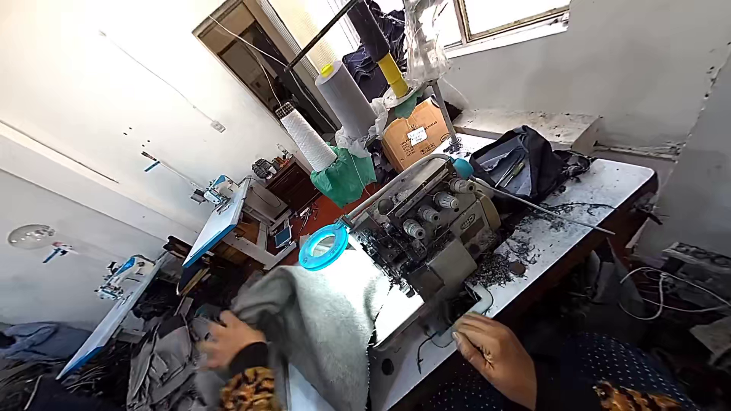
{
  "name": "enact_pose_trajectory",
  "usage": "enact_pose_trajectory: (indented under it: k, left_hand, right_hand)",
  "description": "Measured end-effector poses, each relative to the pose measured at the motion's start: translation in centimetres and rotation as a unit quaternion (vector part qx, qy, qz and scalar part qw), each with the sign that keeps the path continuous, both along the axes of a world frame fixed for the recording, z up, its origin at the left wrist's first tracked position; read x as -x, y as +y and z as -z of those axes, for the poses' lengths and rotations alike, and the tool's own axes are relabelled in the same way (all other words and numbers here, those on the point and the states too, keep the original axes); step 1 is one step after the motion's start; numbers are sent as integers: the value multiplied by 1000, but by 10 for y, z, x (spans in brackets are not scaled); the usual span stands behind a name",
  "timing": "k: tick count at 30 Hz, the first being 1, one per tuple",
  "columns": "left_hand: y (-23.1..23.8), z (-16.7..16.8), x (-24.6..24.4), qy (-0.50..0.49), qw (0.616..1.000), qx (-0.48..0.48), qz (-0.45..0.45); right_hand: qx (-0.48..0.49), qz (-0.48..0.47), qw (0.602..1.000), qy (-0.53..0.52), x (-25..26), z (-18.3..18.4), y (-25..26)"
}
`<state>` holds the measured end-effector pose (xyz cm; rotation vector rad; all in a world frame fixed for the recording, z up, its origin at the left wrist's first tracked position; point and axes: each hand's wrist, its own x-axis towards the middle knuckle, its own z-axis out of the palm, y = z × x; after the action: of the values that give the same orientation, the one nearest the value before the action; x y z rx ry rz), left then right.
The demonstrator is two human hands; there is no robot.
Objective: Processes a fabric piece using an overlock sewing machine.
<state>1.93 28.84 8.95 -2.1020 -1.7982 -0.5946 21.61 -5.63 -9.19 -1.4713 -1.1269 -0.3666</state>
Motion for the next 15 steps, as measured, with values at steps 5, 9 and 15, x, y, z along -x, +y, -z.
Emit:
enact_pose_trajectory:
  k: [5,9,15]
  left_hand:
    - [-35,88,-93,-127,966,218,-55]
    - [7,110,-118,-288,903,248,198]
    - [2,68,-67,-149,925,303,171]
  right_hand:
    - [73,147,958,-233,-20,39,30]
    - [57,137,953,-263,-22,59,27]
    - [92,125,955,-252,-10,7,18]
